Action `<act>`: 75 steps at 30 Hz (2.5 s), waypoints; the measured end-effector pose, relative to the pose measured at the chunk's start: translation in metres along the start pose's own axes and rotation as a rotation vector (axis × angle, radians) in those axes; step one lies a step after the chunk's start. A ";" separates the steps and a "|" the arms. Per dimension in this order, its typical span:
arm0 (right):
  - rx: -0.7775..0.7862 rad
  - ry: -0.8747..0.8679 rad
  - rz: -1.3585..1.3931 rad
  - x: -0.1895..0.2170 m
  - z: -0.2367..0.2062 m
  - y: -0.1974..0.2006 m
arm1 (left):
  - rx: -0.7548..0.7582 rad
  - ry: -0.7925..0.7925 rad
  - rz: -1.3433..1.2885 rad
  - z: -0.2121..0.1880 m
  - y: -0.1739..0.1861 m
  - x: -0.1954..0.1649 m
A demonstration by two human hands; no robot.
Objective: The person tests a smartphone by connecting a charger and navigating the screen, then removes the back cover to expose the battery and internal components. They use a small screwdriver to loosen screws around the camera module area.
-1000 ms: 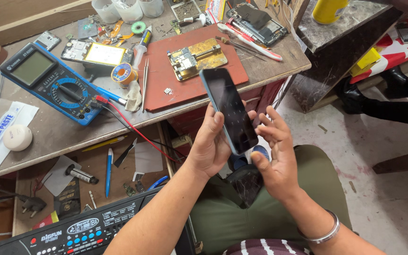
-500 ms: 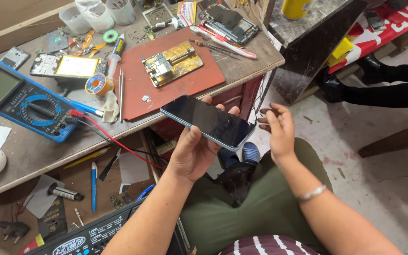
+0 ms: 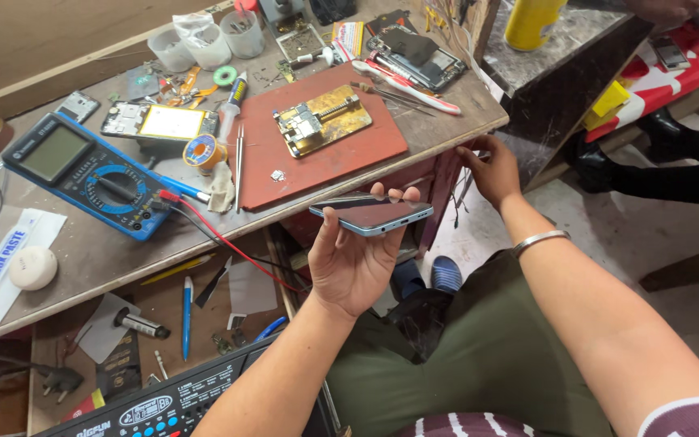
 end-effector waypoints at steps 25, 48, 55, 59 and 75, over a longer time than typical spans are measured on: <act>-0.382 -0.536 0.278 -0.139 -0.110 0.111 | 0.075 0.032 0.078 0.001 -0.008 -0.006; 0.332 0.354 0.224 0.086 -0.172 0.013 | 0.034 -0.013 0.244 0.001 -0.015 -0.010; 0.368 0.461 0.205 0.100 -0.182 0.016 | 0.034 -0.049 0.211 0.002 -0.011 -0.013; 0.314 0.362 0.200 0.092 -0.176 0.008 | 0.031 -0.057 0.220 0.003 -0.011 -0.013; 0.247 0.237 0.171 0.095 -0.165 0.008 | -0.024 -0.074 0.315 0.001 -0.018 -0.015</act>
Point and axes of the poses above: each hand's wrist, its own z-axis towards the middle knuckle, its own y-axis out of the back of the hand, x = y × z, the point moved 7 cm from there along z, towards the middle knuckle, and after that the axes turned 5 degrees about z, right-handed, at the moved point
